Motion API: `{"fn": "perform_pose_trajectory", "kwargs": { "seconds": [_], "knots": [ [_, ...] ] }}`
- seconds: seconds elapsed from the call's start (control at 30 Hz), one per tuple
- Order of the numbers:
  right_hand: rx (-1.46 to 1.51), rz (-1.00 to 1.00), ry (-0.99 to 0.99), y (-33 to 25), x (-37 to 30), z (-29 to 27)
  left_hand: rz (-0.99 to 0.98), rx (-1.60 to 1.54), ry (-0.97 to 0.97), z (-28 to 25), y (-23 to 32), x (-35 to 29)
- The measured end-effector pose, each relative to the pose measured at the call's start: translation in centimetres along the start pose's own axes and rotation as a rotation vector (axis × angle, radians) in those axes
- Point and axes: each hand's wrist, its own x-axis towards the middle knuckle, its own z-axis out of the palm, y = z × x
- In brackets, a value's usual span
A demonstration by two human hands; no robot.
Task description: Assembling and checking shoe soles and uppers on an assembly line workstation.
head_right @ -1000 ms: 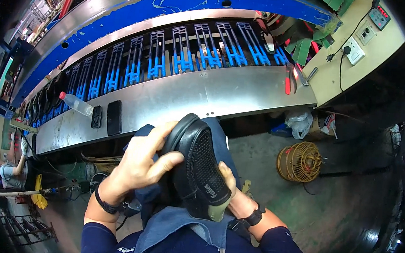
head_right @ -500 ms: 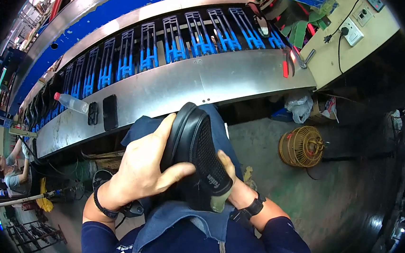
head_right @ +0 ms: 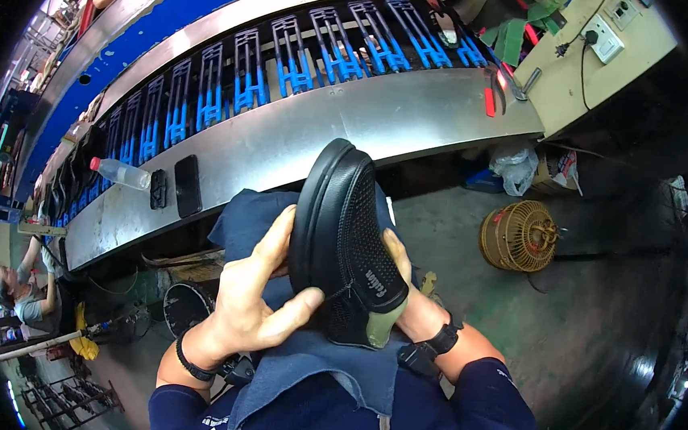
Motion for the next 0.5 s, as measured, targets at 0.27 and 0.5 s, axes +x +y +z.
{"fn": "perform_pose_trajectory", "kwargs": {
  "seconds": [0.27, 0.5],
  "knots": [
    [-1.842, -0.33, -0.109, 2.5, 3.6, 8.1, -0.43, -1.232, 0.545, 0.5, -9.2, -2.1],
    [-1.913, -0.537, -0.427, 1.6, 4.7, 10.9, -0.318, -1.669, 0.435, -1.2, -11.1, -8.5]
  ]
}}
